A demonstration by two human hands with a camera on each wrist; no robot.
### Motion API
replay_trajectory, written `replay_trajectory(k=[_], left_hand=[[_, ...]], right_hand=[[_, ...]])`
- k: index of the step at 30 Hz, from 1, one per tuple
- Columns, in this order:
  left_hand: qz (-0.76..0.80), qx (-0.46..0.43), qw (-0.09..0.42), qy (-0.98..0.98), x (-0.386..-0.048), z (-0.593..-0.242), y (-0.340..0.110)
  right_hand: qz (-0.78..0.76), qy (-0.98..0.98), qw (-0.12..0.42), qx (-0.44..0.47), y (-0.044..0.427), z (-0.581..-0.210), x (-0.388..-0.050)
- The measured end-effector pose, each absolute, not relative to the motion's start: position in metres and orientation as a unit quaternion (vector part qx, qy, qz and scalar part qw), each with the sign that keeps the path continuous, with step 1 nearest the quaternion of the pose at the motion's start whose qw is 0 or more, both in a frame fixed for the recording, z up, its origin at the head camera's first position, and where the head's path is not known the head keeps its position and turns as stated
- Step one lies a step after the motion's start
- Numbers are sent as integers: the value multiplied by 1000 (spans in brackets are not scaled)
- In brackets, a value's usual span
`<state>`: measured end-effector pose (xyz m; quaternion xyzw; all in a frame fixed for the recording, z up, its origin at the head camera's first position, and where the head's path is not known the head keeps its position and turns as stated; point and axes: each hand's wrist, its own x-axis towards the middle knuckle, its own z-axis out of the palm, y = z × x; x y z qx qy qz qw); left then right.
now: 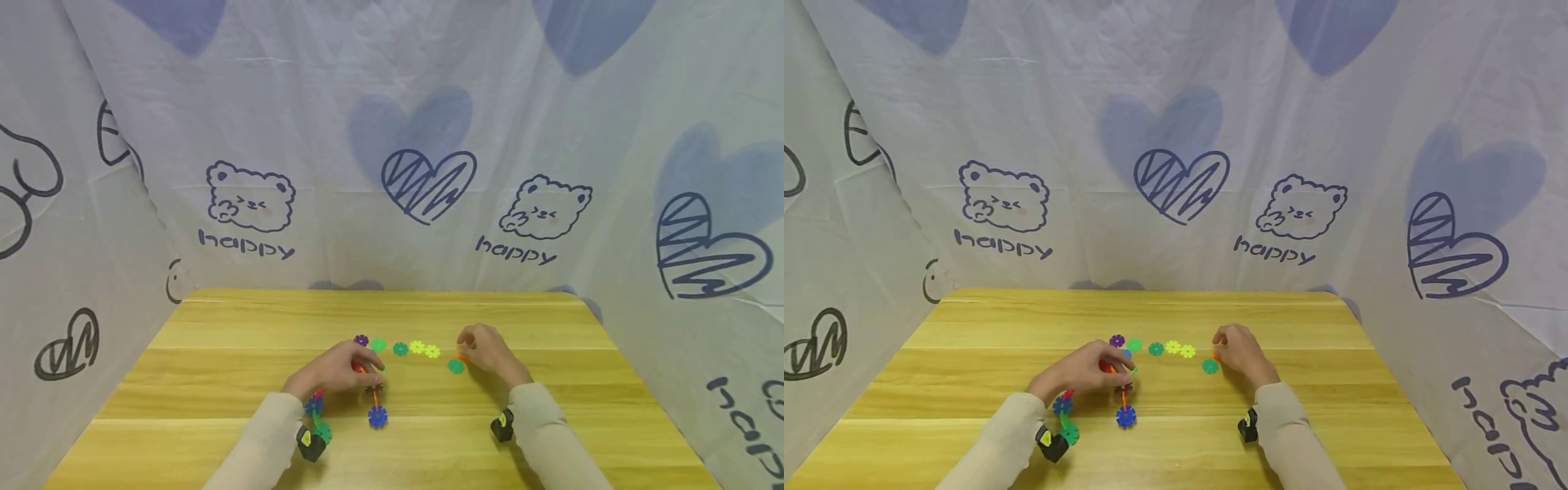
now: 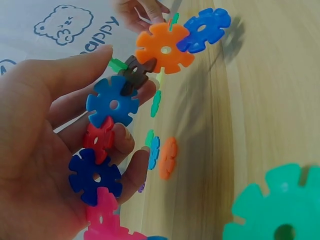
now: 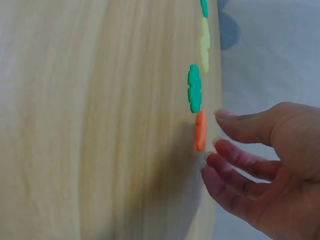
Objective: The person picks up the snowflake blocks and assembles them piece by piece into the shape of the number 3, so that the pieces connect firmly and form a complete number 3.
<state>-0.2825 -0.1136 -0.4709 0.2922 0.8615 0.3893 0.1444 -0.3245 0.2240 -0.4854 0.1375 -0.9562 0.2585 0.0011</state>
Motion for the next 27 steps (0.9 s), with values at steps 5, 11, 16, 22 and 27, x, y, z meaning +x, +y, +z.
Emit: replay_trajectory(k=[5,11,16,22,27], left_hand=[[390,296,148,859,-283,-471,-114],[387,297,148,860,-284,-472,-114],[383,296,149,862,-285,-473,-113],[374,306,143,864,-285,-471,-113],[373,310,146,862,-285,-469,-113]], right_hand=[[242,-961,-1,134,226,-490,-325],[248,-960,-8,126,227,-493,-325],[256,-958,-5,130,228,-495,-325],[271,-955,-5,120,228,-494,-322],[292,-948,18,121,226,-491,-322]])
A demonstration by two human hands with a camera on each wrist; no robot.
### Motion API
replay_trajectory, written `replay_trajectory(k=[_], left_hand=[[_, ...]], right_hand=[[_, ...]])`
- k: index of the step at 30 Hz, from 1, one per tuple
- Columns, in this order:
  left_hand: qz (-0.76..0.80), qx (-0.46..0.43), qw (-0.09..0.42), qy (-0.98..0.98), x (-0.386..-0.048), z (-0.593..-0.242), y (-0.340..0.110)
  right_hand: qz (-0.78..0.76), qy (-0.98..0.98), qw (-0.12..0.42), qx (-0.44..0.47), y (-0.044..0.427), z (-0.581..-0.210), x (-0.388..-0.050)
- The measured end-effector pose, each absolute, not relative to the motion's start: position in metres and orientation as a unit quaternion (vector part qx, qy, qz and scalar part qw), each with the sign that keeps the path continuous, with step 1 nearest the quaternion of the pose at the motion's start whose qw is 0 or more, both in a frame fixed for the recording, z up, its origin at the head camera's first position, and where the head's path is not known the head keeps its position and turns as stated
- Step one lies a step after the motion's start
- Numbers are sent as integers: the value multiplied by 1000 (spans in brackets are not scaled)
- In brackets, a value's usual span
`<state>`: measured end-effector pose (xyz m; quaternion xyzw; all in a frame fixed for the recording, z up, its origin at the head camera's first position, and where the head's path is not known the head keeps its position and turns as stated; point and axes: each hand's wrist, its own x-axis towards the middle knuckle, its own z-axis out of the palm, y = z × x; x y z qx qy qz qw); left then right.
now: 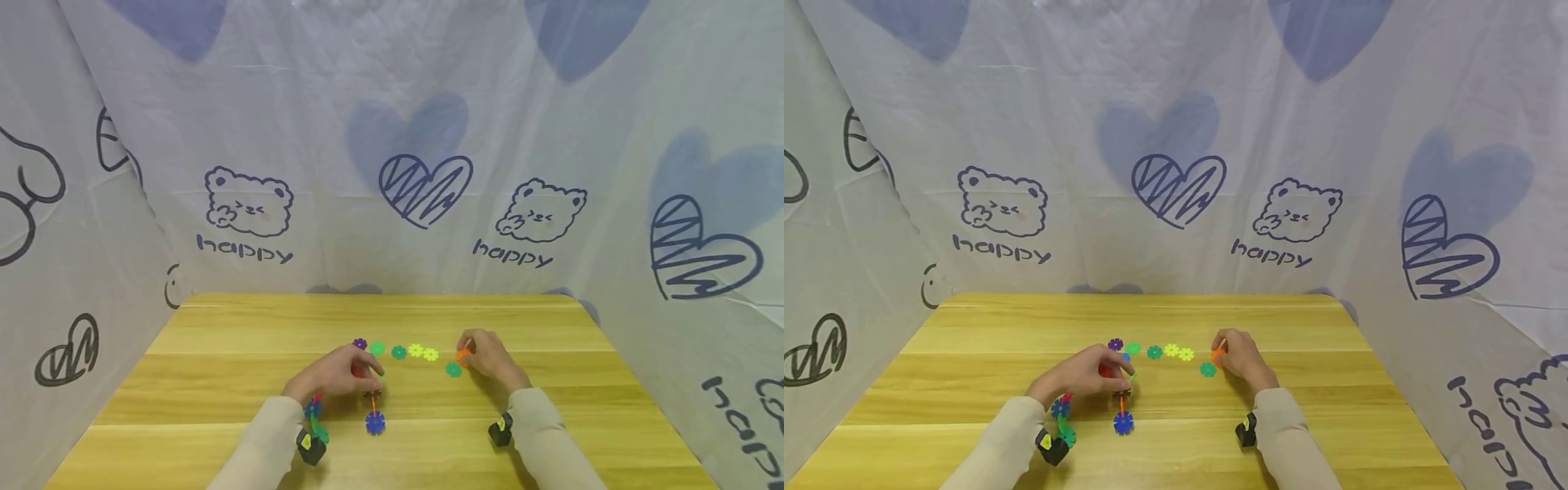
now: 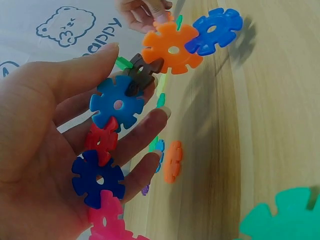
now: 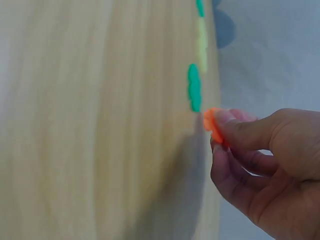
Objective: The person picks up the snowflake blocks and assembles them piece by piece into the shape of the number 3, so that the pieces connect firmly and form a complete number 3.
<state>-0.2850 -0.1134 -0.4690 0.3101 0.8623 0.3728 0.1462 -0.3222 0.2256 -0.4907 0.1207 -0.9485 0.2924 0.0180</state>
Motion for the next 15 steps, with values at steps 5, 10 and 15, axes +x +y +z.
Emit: replay_trajectory(k=[5,10,15], left_hand=[[375,310,154,860,-284,-469,-113],[379,300,164,860,-284,-470,-112],[384,292,166,860,-284,-471,-111]], right_hand=[[324,-934,29,148,217,-482,-321],[375,-909,7,183,204,-472,-317],[412,-889,-18,197,190,-466,-312]])
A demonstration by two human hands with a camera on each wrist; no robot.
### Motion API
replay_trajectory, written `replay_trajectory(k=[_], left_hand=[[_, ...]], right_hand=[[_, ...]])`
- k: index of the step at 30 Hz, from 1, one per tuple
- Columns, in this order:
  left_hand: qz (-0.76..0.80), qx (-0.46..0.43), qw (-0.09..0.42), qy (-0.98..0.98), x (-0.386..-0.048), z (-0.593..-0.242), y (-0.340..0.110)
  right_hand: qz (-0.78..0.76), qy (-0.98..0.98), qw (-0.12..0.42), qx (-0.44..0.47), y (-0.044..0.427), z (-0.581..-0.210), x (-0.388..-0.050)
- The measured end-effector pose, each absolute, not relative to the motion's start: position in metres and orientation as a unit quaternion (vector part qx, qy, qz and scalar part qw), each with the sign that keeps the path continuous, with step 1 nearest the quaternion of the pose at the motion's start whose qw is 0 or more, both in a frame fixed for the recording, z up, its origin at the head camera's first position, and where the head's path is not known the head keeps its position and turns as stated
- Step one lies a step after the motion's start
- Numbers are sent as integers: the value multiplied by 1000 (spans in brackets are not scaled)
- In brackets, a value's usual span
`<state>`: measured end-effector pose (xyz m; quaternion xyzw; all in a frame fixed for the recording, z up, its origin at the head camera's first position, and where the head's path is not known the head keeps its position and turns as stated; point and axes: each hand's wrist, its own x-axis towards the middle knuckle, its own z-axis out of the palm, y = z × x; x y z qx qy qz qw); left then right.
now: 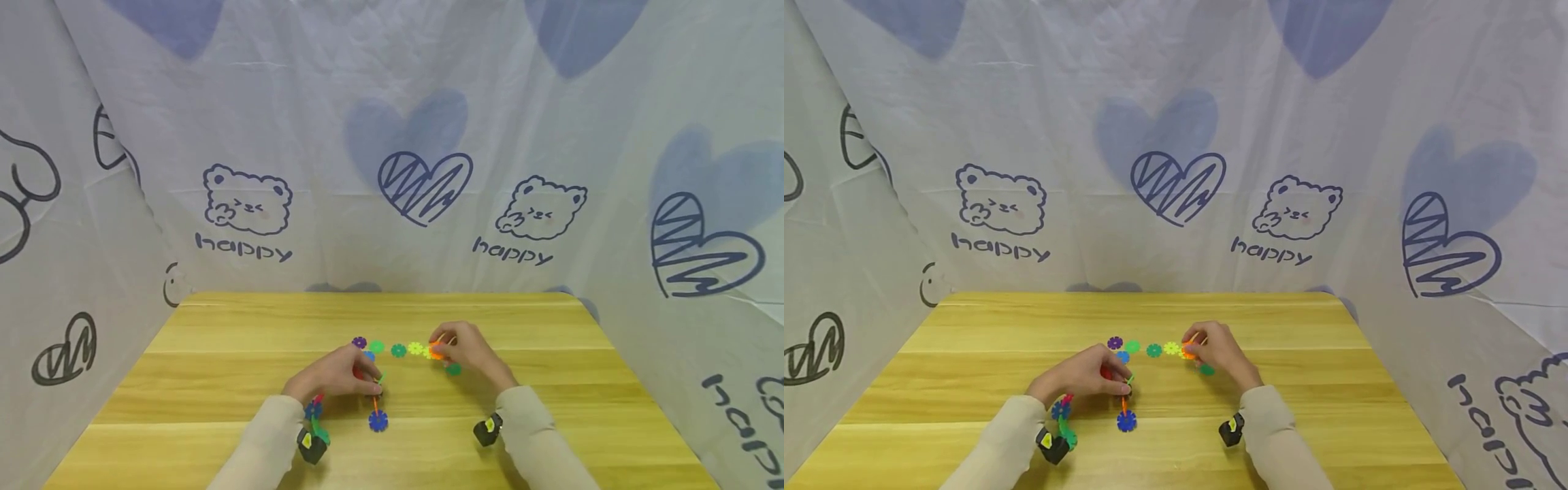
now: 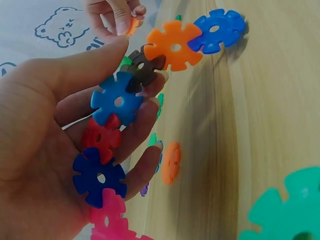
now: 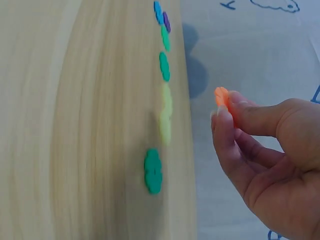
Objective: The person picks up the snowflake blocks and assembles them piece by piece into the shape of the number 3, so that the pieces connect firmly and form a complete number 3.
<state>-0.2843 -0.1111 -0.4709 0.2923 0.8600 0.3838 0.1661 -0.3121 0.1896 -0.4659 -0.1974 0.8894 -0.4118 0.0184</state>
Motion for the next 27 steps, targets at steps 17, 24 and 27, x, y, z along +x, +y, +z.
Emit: replay_trajectory(k=[17,24,27], left_hand=[[383,289,158,863,-284,-469,-110],[376,303,160,861,-285,-471,-110],[377,305,158,860,-284,-470,-110]], right_hand=[[-451,864,68,-212,155,-457,-303],[-462,859,66,-212,150,-457,-302],[-454,859,61,-230,149,-457,-301]])
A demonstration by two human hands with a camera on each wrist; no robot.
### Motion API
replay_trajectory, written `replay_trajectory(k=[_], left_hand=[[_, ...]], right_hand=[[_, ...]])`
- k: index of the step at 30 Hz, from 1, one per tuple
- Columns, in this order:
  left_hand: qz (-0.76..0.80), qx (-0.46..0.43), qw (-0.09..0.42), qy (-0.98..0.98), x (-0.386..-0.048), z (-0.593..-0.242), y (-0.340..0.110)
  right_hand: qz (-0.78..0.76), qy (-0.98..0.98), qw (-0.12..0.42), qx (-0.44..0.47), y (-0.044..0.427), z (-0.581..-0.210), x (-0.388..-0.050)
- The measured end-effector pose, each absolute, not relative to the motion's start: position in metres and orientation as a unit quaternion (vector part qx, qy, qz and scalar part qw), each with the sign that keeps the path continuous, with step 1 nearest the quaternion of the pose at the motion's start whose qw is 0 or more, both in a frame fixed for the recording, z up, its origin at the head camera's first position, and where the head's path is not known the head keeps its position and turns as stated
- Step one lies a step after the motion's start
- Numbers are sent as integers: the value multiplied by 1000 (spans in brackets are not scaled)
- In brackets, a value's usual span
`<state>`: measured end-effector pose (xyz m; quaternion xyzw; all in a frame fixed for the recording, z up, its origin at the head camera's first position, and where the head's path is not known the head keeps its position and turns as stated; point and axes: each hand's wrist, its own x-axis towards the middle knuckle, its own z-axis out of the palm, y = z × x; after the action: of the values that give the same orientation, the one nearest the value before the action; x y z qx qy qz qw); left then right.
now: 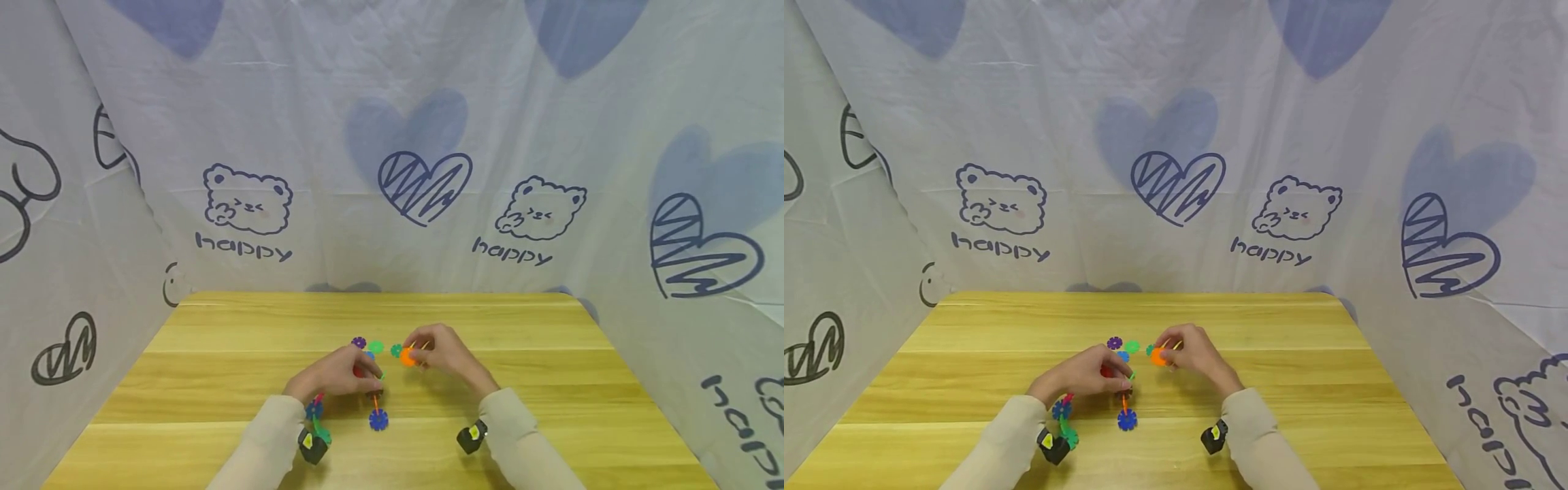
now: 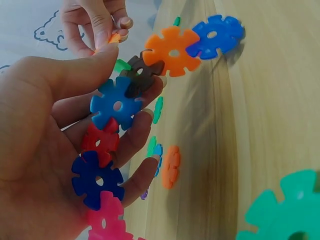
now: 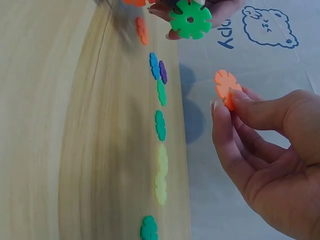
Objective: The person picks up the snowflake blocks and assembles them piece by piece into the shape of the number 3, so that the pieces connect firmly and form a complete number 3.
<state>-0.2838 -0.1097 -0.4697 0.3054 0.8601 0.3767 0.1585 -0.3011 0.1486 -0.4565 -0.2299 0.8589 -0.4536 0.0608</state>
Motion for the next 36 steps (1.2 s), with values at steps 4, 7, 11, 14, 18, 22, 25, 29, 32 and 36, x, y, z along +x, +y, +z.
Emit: replay_trajectory(k=[4,7,11,14,18,22,25,29,32,36], left_hand=[[374,308,151,862,-283,-468,-109],[374,305,150,863,-283,-468,-108],[378,301,150,863,-284,-469,-108],[379,299,147,863,-284,-469,-108],[382,294,143,864,-283,-467,-108],[388,281,148,865,-281,-465,-107],[390,276,154,865,-281,-464,-107],[391,281,155,862,-282,-465,-106],[392,286,155,860,-283,-466,-106],[394,288,157,858,-283,-466,-107]], right_hand=[[-446,858,56,-249,148,-457,-301],[-445,857,56,-254,146,-459,-301],[-452,853,63,-252,143,-460,-299],[-455,851,67,-254,140,-459,-298],[-443,852,68,-269,138,-458,-297],[-430,854,76,-281,134,-458,-296],[-428,854,84,-285,132,-457,-295],[-428,851,90,-290,130,-456,-293],[-433,848,95,-289,129,-455,-292],[-431,852,90,-283,127,-456,-293]])
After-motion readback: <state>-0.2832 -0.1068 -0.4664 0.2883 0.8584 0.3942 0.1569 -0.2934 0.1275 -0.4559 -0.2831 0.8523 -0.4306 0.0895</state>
